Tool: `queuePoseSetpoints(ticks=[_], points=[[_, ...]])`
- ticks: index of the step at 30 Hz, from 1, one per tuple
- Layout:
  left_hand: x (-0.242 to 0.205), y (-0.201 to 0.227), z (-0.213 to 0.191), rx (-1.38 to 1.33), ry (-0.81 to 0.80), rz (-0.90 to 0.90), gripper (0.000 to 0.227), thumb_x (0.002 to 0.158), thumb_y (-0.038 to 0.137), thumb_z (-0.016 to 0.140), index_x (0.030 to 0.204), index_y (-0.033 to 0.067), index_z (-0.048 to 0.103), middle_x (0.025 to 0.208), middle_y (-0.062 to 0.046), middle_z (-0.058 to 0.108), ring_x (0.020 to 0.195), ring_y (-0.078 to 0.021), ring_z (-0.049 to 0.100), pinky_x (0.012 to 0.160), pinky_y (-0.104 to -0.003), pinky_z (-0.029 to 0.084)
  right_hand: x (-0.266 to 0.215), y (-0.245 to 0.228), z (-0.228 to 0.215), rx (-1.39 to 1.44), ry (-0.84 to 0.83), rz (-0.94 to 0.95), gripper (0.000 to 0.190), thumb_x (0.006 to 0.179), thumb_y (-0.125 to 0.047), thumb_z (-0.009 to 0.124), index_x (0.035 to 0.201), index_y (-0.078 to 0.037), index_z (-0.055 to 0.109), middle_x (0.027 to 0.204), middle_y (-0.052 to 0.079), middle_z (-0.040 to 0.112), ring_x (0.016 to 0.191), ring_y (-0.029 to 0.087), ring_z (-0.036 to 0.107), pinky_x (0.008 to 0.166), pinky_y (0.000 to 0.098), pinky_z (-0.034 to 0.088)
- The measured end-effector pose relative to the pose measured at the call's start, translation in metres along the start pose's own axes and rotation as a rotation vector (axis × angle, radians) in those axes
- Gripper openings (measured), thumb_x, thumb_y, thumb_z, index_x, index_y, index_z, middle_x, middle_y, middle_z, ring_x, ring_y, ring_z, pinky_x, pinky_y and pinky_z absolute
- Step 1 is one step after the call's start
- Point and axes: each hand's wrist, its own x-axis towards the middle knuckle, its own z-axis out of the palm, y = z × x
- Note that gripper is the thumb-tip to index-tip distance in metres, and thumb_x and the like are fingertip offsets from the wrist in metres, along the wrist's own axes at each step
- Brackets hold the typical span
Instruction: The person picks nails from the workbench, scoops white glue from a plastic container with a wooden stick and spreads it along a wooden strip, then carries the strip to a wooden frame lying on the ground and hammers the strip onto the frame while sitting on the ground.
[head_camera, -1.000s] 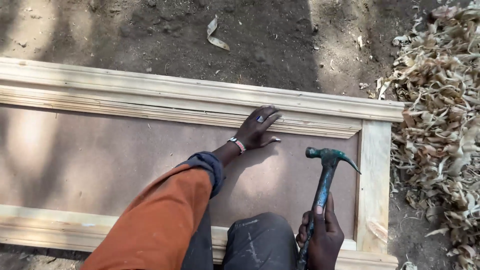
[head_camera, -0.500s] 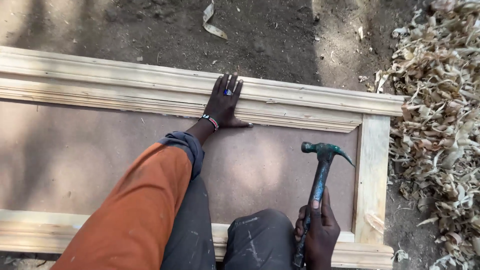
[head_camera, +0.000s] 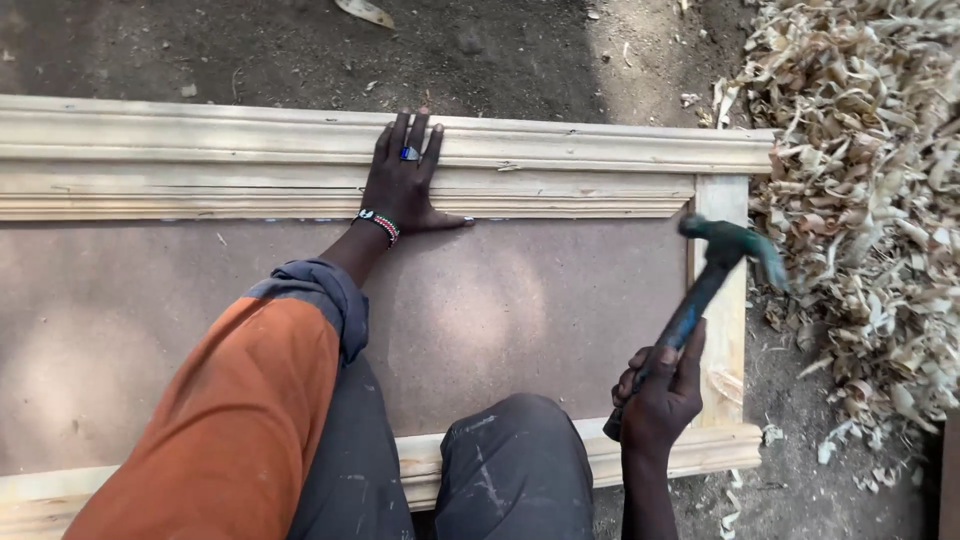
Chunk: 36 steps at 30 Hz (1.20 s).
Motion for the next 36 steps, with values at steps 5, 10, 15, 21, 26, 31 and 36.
queuePoseSetpoints(ticks=[5,10,15,21,26,31,36], points=[[0.003,-0.007,0.006,0.018,-0.007,0.008,0.138,0.061,0.095,0.071,0.153,-0.0057,0.046,0.162,-0.032,0.032,0.149,-0.0523,0.029,0.12,-0.06,0.023,0.01,0.007,-0.003,-0.073,-0.03,0.131,0.057,0.107,-0.026,0.046,0.162,-0.021,0.037,0.075,0.008,0.05,0.044,0.012,0.04,0.036,0.028,0.034],[0.001,0.001,0.003,0.002,0.099,-0.002,0.125,0.061,0.087,0.076,0.148,-0.0017,0.057,0.159,-0.028,0.041,0.145,-0.0512,0.035,0.119,-0.057,0.028,0.03,0.026,-0.002,-0.092,-0.002,0.072,0.049,0.111,-0.017,0.042,0.159,-0.011,0.037,0.075,0.016,0.06,0.041,0.017,0.052,0.031,0.0289,0.044],[0.001,0.004,-0.002,0.004,0.101,-0.001,0.124,0.062,0.085,0.078,0.148,-0.0027,0.058,0.158,-0.029,0.043,0.145,-0.0522,0.036,0.117,-0.059,0.029,0.073,0.05,0.021,-0.095,0.113,0.004,0.049,0.111,-0.017,0.04,0.159,-0.01,0.036,0.076,0.011,0.06,0.046,0.014,0.053,0.035,0.0258,0.044],[0.001,0.003,-0.002,0.02,0.101,0.007,0.123,0.063,0.087,0.077,0.146,-0.0021,0.06,0.156,-0.028,0.045,0.144,-0.0515,0.037,0.116,-0.059,0.03,0.096,0.048,0.036,-0.11,0.104,0.073,0.05,0.107,-0.012,0.044,0.157,-0.007,0.041,0.072,0.009,0.06,0.042,0.014,0.052,0.032,0.027,0.043],[0.003,0.0,0.003,0.018,0.094,-0.008,0.123,0.062,0.086,0.077,0.147,-0.0016,0.06,0.159,-0.027,0.044,0.145,-0.0512,0.036,0.117,-0.059,0.03,0.076,0.061,0.031,-0.159,0.126,0.062,0.051,0.108,-0.014,0.04,0.158,-0.007,0.038,0.073,0.011,0.059,0.045,0.014,0.052,0.034,0.0263,0.043],[0.008,0.008,-0.001,-0.018,0.103,0.009,0.125,0.062,0.083,0.079,0.148,-0.0053,0.059,0.157,-0.031,0.044,0.142,-0.0543,0.037,0.115,-0.061,0.029,0.082,0.068,0.004,-0.19,0.074,0.054,0.049,0.107,-0.013,0.044,0.155,-0.005,0.043,0.071,0.01,0.059,0.043,0.014,0.051,0.033,0.0262,0.043],[0.004,0.004,-0.006,-0.013,0.101,0.007,0.123,0.061,0.081,0.081,0.147,-0.0039,0.058,0.157,-0.03,0.044,0.143,-0.0535,0.037,0.115,-0.061,0.031,0.044,0.048,0.005,-0.141,0.028,-0.048,0.047,0.108,-0.013,0.042,0.155,-0.008,0.044,0.069,0.011,0.056,0.041,0.015,0.05,0.033,0.0262,0.041]])
